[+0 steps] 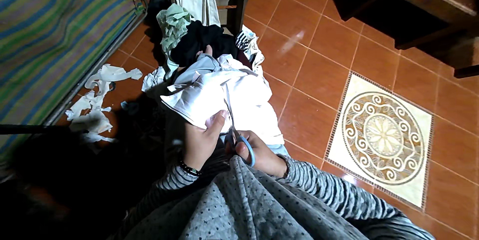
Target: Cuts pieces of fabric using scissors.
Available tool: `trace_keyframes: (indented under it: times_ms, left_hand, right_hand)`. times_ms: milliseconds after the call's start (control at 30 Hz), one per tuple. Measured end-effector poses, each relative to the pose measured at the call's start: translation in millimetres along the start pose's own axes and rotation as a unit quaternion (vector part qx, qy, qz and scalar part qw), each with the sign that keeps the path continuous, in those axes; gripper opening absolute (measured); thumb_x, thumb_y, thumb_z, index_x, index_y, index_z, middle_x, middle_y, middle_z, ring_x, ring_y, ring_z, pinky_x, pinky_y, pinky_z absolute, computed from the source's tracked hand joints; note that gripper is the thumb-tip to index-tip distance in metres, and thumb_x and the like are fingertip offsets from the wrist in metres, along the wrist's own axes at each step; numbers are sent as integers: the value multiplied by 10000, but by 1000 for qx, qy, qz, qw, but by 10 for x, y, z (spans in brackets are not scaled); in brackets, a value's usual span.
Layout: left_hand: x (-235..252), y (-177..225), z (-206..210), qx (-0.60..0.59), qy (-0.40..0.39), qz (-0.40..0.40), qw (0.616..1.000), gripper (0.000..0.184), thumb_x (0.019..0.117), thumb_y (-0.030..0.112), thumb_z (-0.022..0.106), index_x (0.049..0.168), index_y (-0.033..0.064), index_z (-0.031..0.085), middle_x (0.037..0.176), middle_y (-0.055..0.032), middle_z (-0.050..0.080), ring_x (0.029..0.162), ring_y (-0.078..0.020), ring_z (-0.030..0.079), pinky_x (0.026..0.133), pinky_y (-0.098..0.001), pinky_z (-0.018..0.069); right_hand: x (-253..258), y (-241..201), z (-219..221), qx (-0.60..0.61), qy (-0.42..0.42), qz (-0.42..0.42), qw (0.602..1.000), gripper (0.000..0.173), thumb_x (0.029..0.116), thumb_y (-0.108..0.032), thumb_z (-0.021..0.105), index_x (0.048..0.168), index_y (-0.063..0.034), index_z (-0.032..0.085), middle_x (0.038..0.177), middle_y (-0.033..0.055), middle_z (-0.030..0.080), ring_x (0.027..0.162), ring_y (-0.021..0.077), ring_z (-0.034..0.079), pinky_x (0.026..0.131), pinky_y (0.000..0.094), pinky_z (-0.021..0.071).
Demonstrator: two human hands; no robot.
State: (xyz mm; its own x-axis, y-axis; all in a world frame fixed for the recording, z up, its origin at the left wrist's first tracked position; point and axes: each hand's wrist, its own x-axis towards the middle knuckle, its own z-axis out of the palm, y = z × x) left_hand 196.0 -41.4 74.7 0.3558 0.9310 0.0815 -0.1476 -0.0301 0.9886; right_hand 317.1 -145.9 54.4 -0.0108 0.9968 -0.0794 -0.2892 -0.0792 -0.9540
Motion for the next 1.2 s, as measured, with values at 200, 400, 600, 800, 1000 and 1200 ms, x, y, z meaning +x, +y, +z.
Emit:
trace_keyframes:
  times_ms: [200, 400, 600, 800, 1000, 1200]
  left_hand:
    - [-24, -22, -3, -3, -10, 2, 1000, 335, 835, -42, 716, 1131, 40, 581, 883, 80, 723, 820, -23, 705, 798, -236, 615]
    - [-27, -50, -20, -1, -12, 9, 1000, 321, 843, -40, 719, 1123, 54, 592, 882, 80, 728, 814, -28, 707, 793, -241, 616]
    - [-26, -32, -13, -3, -12, 2, 1000, 325, 839, -38, 720, 1122, 48, 586, 874, 90, 727, 809, -19, 705, 790, -237, 615]
    - [-46, -49, -6, -11, -14, -4, 1000, 329, 838, -45, 717, 1129, 34, 586, 882, 74, 731, 825, -32, 712, 804, -247, 619]
    - [-40, -60, -5, -18, -20, -8, 1000, 330, 848, -45, 716, 1135, 49, 582, 886, 76, 733, 827, -35, 713, 808, -246, 617]
    - [-15, -4, -53, -30, -29, -69, 997, 326, 864, -29, 694, 1163, 33, 579, 906, 54, 735, 854, -46, 715, 831, -257, 614]
  right_hand:
    - [32, -43, -55, -24, -7, 12, 1000, 532, 946, -701, 513, 886, -185, 627, 771, -153, 620, 716, -72, 582, 655, 140, 491]
    - [16, 33, -15, 13, 14, 4, 1000, 412, 959, -581, 617, 801, -200, 625, 683, -166, 580, 614, -85, 532, 564, 123, 439]
    - [8, 3, -27, 10, 6, 25, 1000, 445, 936, -637, 600, 846, -204, 646, 733, -174, 623, 662, -89, 569, 608, 119, 472]
    - [13, 1, -98, -9, -26, 24, 999, 650, 899, -776, 494, 956, -143, 630, 831, -104, 649, 780, -28, 620, 703, 170, 519]
    - [3, 33, -75, -6, -17, -2, 1000, 516, 919, -694, 572, 865, -185, 635, 746, -159, 615, 673, -83, 565, 604, 123, 466]
    - [-14, 26, -46, 0, 12, 12, 1000, 410, 950, -582, 630, 855, -183, 651, 730, -173, 610, 652, -92, 553, 594, 118, 459]
